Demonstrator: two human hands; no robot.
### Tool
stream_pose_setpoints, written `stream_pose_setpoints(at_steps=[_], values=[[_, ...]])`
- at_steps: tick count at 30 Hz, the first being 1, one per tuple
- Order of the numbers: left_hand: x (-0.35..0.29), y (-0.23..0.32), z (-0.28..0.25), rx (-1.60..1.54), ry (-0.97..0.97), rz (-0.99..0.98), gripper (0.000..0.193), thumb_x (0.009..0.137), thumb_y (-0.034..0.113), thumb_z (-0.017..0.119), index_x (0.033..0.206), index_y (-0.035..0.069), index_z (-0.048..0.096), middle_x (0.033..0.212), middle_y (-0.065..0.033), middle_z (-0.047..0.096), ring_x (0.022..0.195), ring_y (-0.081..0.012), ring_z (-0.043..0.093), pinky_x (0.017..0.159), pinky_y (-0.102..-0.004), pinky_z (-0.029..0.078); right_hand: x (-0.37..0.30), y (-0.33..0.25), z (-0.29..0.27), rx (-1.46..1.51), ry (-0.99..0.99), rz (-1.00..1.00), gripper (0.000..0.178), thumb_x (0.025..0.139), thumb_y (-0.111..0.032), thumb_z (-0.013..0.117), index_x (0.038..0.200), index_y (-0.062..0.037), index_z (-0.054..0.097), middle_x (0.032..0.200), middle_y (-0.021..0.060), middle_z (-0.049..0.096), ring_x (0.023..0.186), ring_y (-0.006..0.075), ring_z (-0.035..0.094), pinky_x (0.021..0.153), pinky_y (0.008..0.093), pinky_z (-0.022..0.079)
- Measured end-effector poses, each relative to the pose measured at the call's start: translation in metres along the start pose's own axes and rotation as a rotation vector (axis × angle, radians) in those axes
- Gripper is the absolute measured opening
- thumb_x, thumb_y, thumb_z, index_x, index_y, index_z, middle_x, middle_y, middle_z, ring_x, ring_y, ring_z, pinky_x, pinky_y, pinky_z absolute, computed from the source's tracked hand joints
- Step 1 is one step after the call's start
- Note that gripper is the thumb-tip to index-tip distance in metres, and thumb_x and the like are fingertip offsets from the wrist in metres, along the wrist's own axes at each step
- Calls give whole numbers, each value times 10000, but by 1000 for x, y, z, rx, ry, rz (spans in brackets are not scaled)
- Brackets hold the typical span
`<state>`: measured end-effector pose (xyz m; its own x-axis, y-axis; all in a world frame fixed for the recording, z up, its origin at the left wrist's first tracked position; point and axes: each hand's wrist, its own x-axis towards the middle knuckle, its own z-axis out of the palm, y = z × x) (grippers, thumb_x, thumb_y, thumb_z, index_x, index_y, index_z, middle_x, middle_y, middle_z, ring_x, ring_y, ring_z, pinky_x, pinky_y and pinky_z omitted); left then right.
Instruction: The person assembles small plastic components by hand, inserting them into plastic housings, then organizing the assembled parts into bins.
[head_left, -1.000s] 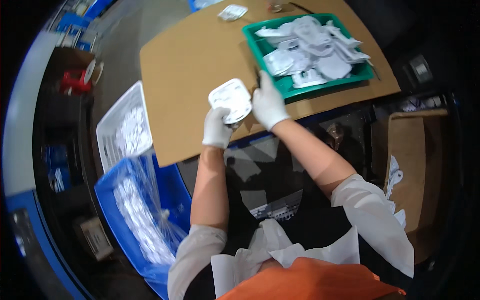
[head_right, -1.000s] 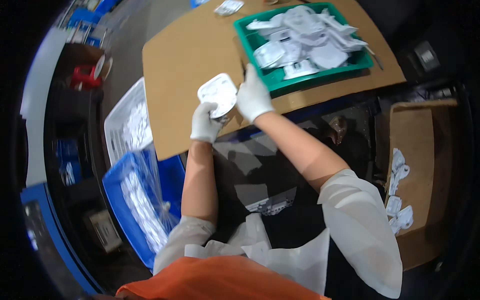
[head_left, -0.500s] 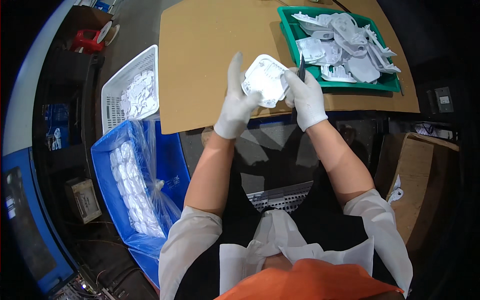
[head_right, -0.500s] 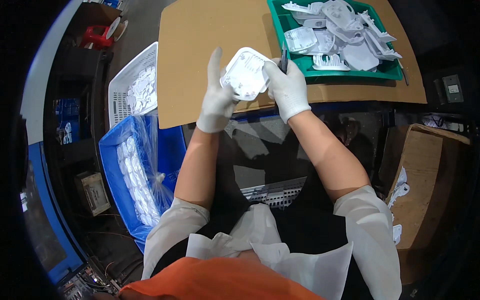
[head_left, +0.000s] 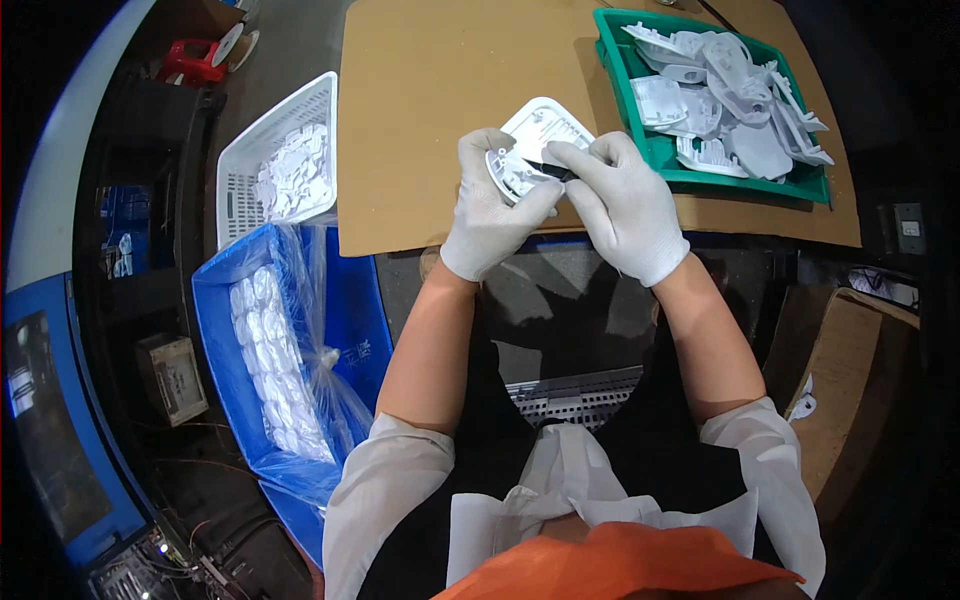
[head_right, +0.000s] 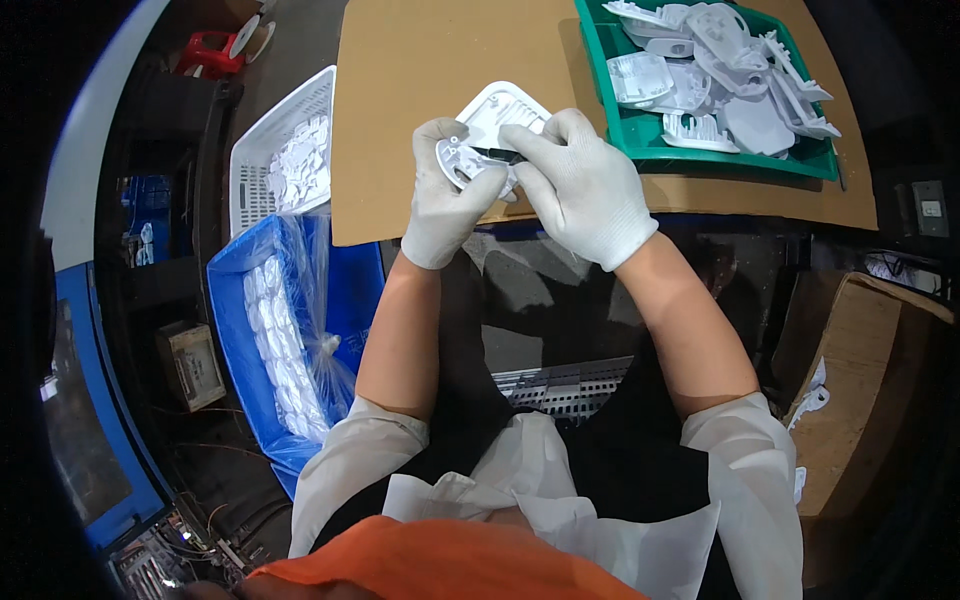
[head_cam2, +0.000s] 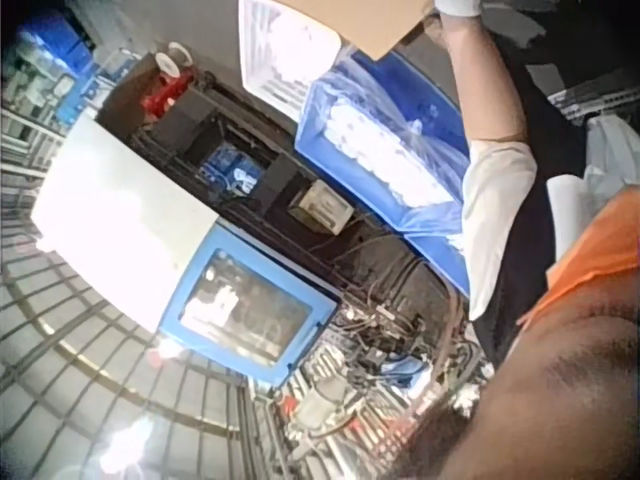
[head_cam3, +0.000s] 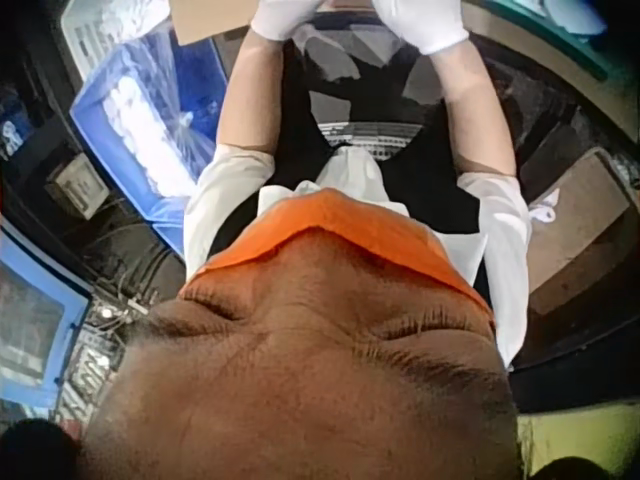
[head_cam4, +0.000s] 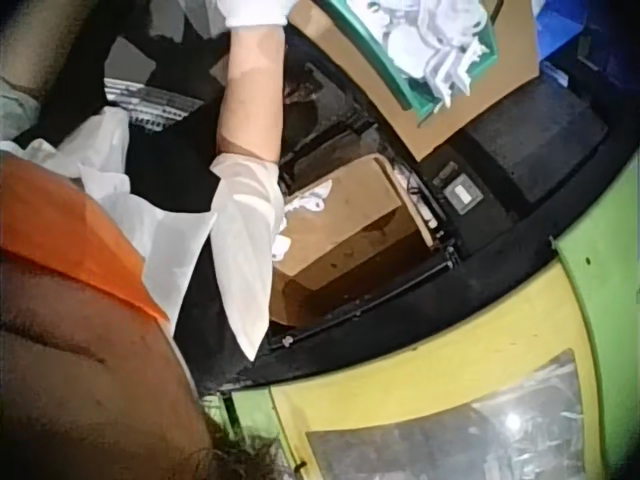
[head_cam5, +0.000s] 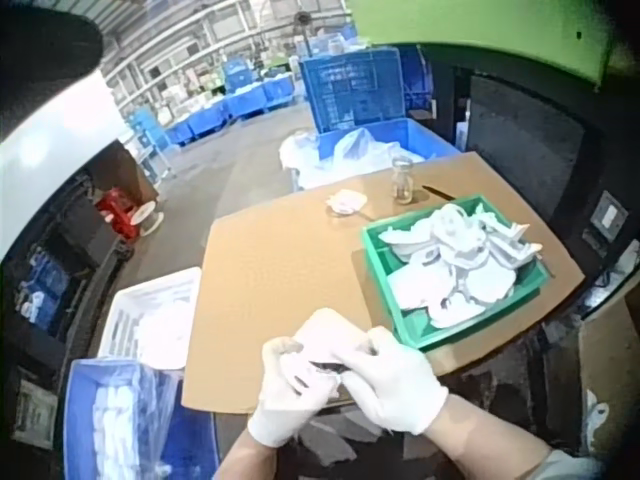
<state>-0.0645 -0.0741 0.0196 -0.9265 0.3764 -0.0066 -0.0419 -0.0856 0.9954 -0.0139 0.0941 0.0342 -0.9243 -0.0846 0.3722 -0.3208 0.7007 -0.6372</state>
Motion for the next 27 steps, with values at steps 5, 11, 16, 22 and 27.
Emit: stream_pose_setpoints(at_steps=[5, 11, 16, 22, 27], values=[[0, -8, -11, 101, -1, 136, 467, 782, -75, 570, 1153, 23, 303, 1051, -191, 556, 876, -188, 630, 696, -297, 560, 1, -4, 3, 24, -29, -35, 289, 809, -113, 608, 1090, -104, 676, 843, 117, 520, 743, 261, 558, 652, 343, 478], [-2, -4, -11, 80, -22, 104, 467, 771, -85, 563, 1149, 28, 312, 1050, -182, 550, 891, -174, 621, 699, -288, 557, 0, -2, 5, 45, -19, -25, 267, 802, -114, 620, 1060, -104, 686, 836, 108, 519, 737, 249, 554, 650, 330, 474], [0, -10, -12, 177, 3, 199, 489, 755, -91, 581, 1147, 31, 314, 1035, -171, 549, 865, -156, 619, 688, -266, 549, 1, -2, 5, 22, -45, -19, 258, 808, -115, 619, 1057, -96, 684, 845, 111, 524, 743, 254, 552, 658, 332, 475], [1, -11, -5, 156, 47, 218, 489, 752, -95, 601, 1127, 39, 319, 1031, -169, 550, 865, -150, 619, 691, -262, 546, 0, -3, 4, 15, -20, 1, 249, 818, -120, 620, 1057, -91, 683, 855, 108, 529, 763, 259, 562, 671, 334, 478], [1, -12, -5, 190, 47, 275, 493, 748, -96, 615, 1119, 43, 320, 1025, -162, 553, 858, -148, 621, 687, -260, 544, -1, -6, 2, 28, -34, 44, 246, 823, -114, 617, 1059, -92, 683, 851, 106, 531, 762, 261, 564, 678, 334, 478]])
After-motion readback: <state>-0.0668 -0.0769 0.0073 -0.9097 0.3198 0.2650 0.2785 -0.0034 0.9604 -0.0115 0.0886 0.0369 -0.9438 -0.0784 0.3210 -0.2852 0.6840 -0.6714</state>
